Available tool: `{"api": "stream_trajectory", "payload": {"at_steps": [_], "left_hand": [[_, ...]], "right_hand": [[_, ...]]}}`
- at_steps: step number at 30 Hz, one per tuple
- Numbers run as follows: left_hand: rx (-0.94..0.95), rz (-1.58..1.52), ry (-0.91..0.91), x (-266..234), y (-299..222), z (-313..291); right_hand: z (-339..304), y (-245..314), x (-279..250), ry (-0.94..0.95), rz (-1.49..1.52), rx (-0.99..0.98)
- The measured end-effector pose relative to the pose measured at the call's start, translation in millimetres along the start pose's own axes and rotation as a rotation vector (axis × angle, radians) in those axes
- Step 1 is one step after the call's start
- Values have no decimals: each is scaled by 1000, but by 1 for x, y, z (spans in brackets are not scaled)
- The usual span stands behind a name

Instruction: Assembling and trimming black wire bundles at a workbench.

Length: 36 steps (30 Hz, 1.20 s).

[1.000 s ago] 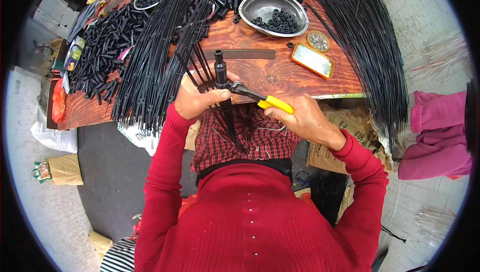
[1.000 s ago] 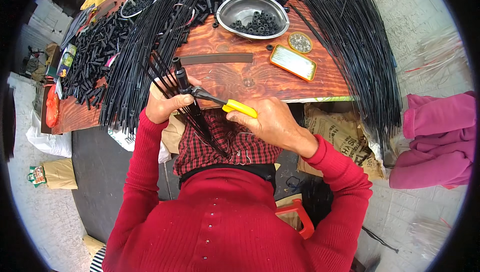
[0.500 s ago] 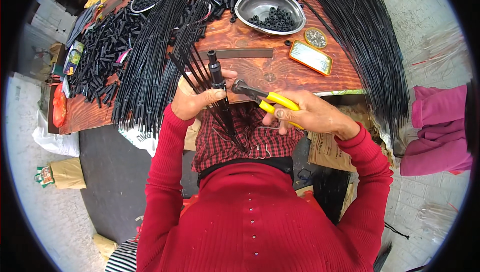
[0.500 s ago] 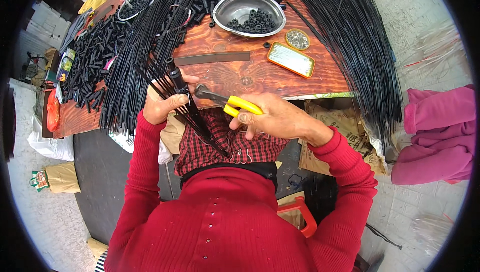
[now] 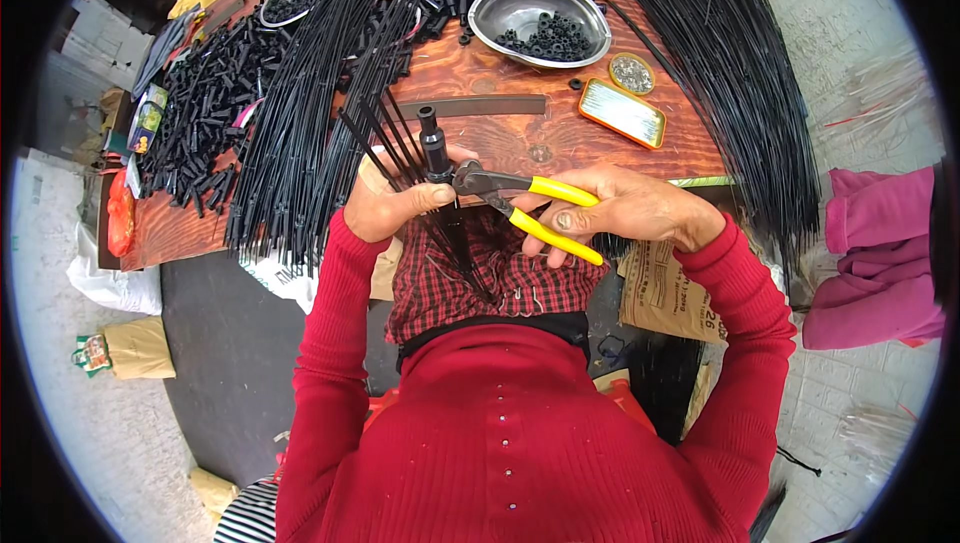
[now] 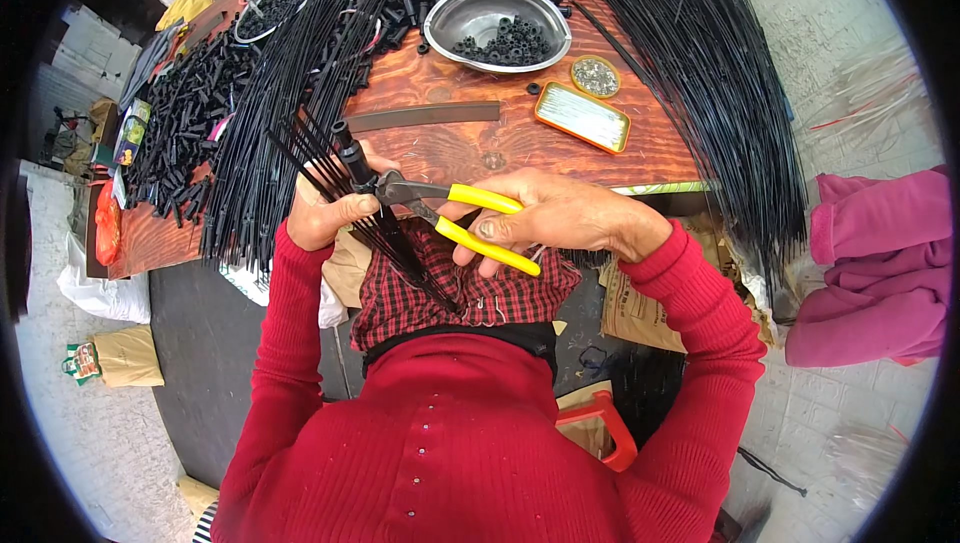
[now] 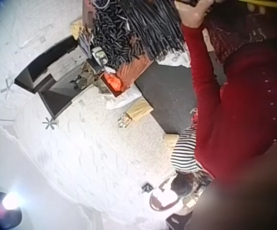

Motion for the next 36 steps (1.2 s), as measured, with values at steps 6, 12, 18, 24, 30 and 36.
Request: {"api": "stream_trajectory", "payload": {"at_steps": [6,12,18,24,30,36], "left_hand": [[-44,-101,25,-1,1,-1],[-134,-128,-111,-3,3,-4],[-131,-107,-116,-12,7,-5],[-144,-66,-126,-19,10,-8],[-108,-32,-72,-17,8,-5],[-84,-23,-31,-11,5,0]], "right_hand": [[3,-5,-3,-14,-84,24],[14,-16,-1,-35,-99,-33],[27,-31,4,-92,-99,-92],[39,-42,6,-91,-74,-151],[40,-52,2,-45,-112,-183],[33,-44,-6,-14,-145,-149]]}}
Point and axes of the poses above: each hand's wrist, its own z-axis towards the middle knuckle, its own x-axis out of the palm, y = z × x, the point moved 3 cm from there along z, towards the middle knuckle, and after that the axes turned 3 degrees about -x, right-handed, at the moved point
